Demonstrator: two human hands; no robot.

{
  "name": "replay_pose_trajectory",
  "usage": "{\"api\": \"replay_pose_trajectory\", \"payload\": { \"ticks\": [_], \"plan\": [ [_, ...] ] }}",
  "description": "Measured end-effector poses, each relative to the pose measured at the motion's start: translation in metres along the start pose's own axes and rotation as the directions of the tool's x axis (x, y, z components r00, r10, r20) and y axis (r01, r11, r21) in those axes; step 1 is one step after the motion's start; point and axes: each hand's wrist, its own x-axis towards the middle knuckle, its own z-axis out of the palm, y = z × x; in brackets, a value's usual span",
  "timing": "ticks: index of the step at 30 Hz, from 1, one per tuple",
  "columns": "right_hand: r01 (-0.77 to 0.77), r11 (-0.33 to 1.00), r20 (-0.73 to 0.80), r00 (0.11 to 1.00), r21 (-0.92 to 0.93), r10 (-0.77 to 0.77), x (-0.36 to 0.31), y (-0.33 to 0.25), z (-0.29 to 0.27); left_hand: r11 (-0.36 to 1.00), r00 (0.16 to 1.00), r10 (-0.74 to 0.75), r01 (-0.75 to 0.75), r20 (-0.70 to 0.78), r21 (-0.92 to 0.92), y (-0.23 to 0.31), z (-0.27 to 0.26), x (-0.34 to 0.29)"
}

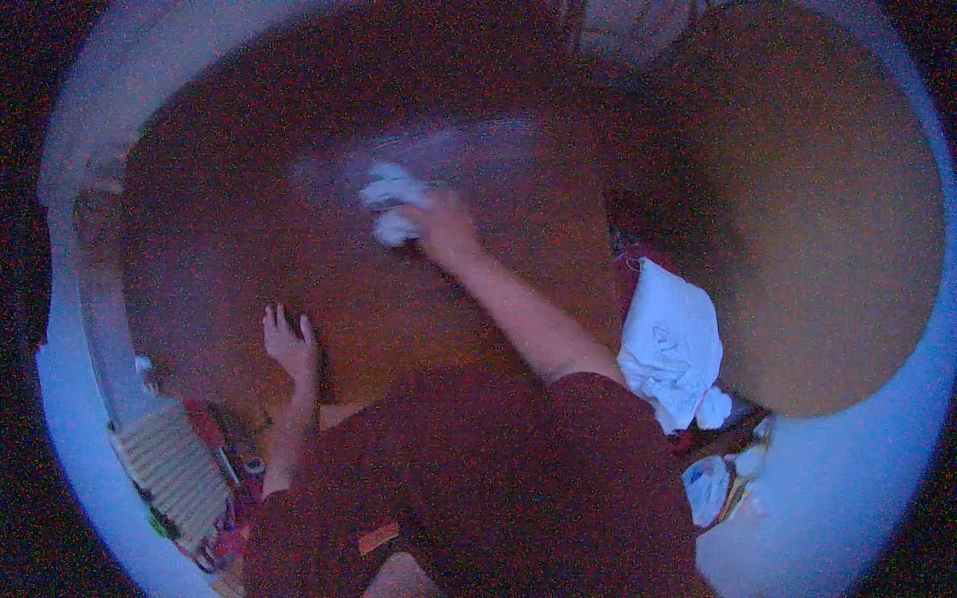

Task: The person wipes a wooden table surface with a white cloth. They move a small container of items to the side to access the area underneath, then continue wiping the entire table surface in circular and sweeping motions.

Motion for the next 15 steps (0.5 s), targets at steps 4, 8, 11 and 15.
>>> {"api": "replay_pose_trajectory", "payload": {
  "ticks": [4, 8, 11, 15],
  "plan": [
    [-0.41, 0.899, -0.252, 0.896, -0.15, 0.367, -0.058, 0.111, -0.106, 0.999, 0.999, 0.017, -0.016, -0.043, 0.031, 0.0, 0.014, -0.019],
    [-0.435, 0.843, -0.462, 0.847, -0.317, 0.264, -0.057, 0.118, -0.095, 0.998, 0.996, 0.048, -0.045, -0.072, 0.054, 0.002, 0.011, -0.023],
    [-0.455, 0.886, -0.132, 0.877, 0.084, 0.463, -0.028, 0.042, -0.04, 0.998, 1.0, 0.021, -0.02, -0.019, 0.066, 0.005, 0.007, -0.023],
    [0.031, 0.998, 0.141, 0.989, 0.06, -0.04, -0.035, -0.039, 0.008, 0.999, 1.0, 0.022, -0.022, 0.019, 0.027, -0.012, 0.001, -0.023]
  ]
}}
